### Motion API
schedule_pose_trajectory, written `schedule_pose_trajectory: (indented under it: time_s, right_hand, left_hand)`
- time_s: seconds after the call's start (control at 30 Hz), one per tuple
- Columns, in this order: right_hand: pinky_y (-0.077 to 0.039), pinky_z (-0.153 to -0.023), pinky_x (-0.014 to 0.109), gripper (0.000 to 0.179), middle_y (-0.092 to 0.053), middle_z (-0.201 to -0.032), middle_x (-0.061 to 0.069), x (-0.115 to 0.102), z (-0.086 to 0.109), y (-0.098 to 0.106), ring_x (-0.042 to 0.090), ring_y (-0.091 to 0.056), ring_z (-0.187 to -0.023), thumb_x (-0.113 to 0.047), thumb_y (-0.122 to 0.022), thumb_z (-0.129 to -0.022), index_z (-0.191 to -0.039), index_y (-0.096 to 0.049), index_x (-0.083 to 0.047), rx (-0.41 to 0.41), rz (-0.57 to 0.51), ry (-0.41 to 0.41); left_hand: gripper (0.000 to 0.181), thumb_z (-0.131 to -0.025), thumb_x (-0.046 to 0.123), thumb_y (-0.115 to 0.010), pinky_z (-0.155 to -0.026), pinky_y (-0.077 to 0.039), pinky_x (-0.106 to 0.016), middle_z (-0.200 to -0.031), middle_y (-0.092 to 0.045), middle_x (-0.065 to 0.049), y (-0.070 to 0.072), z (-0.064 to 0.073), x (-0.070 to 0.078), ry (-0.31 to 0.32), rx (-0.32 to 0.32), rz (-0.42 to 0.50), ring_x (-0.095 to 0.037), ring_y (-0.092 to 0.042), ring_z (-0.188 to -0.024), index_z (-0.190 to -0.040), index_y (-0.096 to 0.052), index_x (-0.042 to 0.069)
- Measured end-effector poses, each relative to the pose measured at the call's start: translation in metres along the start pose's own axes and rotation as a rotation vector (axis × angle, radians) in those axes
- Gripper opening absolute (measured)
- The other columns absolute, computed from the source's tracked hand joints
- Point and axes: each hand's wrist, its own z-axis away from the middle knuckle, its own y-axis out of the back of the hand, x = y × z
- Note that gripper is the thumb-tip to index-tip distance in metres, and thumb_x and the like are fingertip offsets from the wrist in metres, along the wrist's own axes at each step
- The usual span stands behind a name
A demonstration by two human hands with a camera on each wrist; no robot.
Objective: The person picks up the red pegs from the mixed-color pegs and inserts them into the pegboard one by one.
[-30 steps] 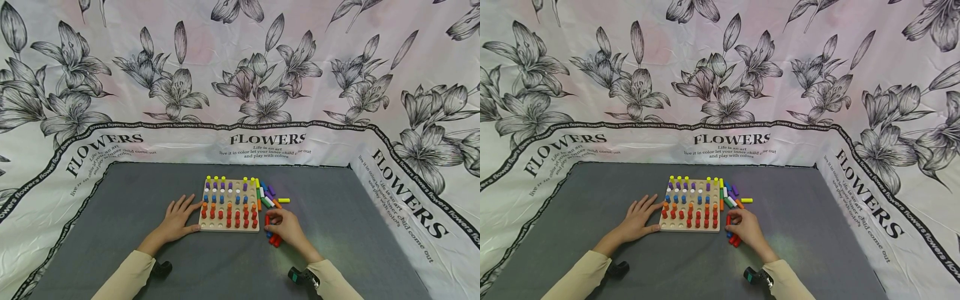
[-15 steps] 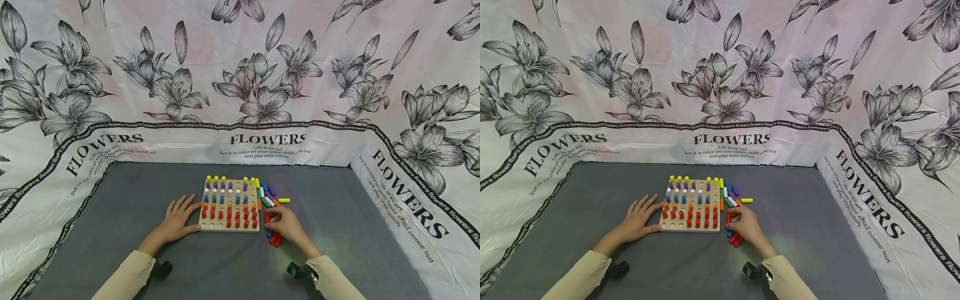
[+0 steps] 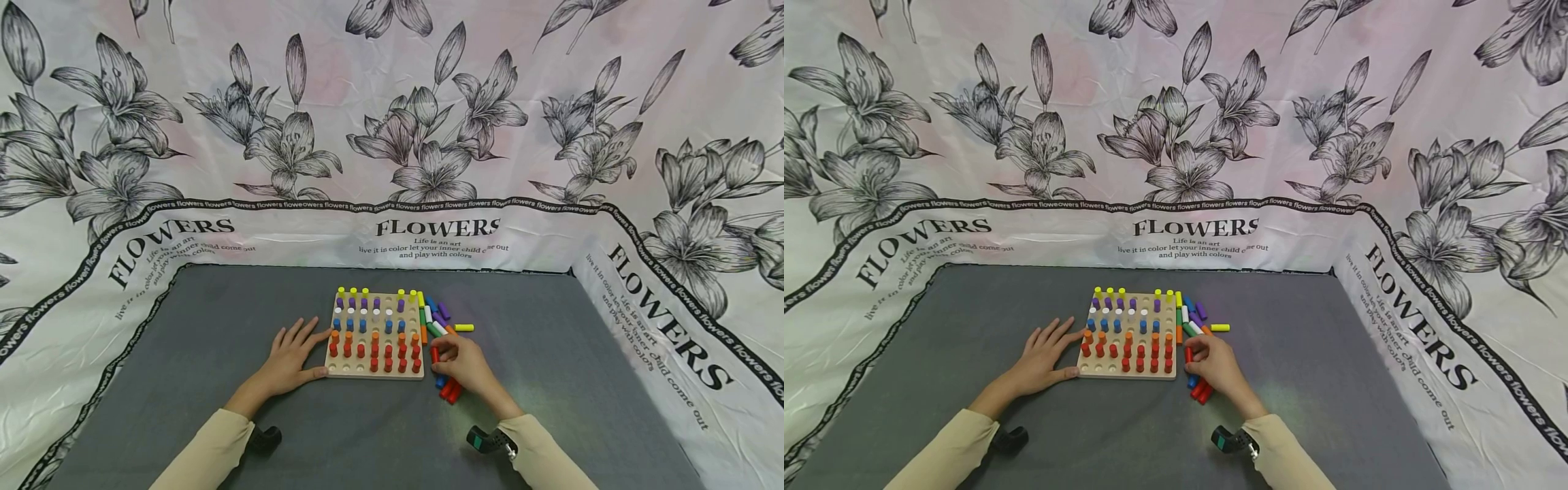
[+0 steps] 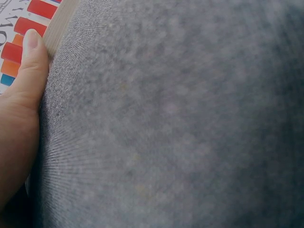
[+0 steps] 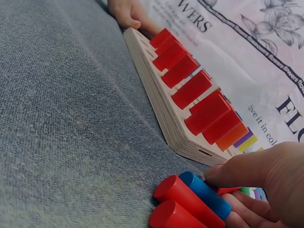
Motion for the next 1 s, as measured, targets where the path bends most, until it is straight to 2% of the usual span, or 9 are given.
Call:
schedule_pose_trajectory:
  time_s: [0.27,0.5,0.67,1.0]
  right_hand:
    - [-0.053,-0.069,0.026,0.036,-0.073,-0.100,0.007,0.0021,-0.0013,-0.0034,0.010,-0.063,-0.077,-0.001,-0.082,-0.075,-0.108,-0.071,-0.011,0.035,-0.020,0.053]
    - [-0.054,-0.067,0.025,0.032,-0.072,-0.095,0.007,0.0000,-0.0021,-0.0062,0.011,-0.064,-0.075,0.000,-0.080,-0.078,-0.105,-0.072,-0.014,0.059,-0.036,0.051]
    - [-0.054,-0.067,0.023,0.031,-0.071,-0.094,0.007,-0.0026,-0.0014,-0.0066,0.011,-0.064,-0.075,0.000,-0.080,-0.079,-0.106,-0.072,-0.011,0.072,-0.050,0.044]
    - [-0.054,-0.068,0.022,0.026,-0.073,-0.094,0.008,-0.0076,-0.0019,-0.0036,0.012,-0.066,-0.079,-0.005,-0.079,-0.082,-0.107,-0.073,-0.008,0.095,-0.047,0.073]
  left_hand:
    - [0.077,-0.086,0.048,-0.071,-0.113,-0.012,-0.074,-0.163,-0.026,-0.019,0.0001,0.0008,0.0000,-0.002,0.009,-0.001,-0.050,-0.019,-0.149,-0.152,-0.042,0.021]
    - [0.078,-0.086,0.048,-0.072,-0.114,-0.012,-0.073,-0.163,-0.026,-0.019,-0.0005,0.0005,-0.0006,0.003,0.003,-0.002,-0.049,-0.019,-0.150,-0.152,-0.041,0.021]
    - [0.078,-0.086,0.048,-0.072,-0.114,-0.012,-0.073,-0.163,-0.026,-0.018,-0.0004,-0.0002,-0.0002,0.006,-0.006,-0.003,-0.048,-0.019,-0.150,-0.152,-0.041,0.022]
    - [0.078,-0.085,0.048,-0.072,-0.113,-0.014,-0.074,-0.162,-0.028,-0.020,0.0008,0.0012,0.0007,-0.010,0.019,-0.016,-0.050,-0.022,-0.148,-0.151,-0.042,0.021]
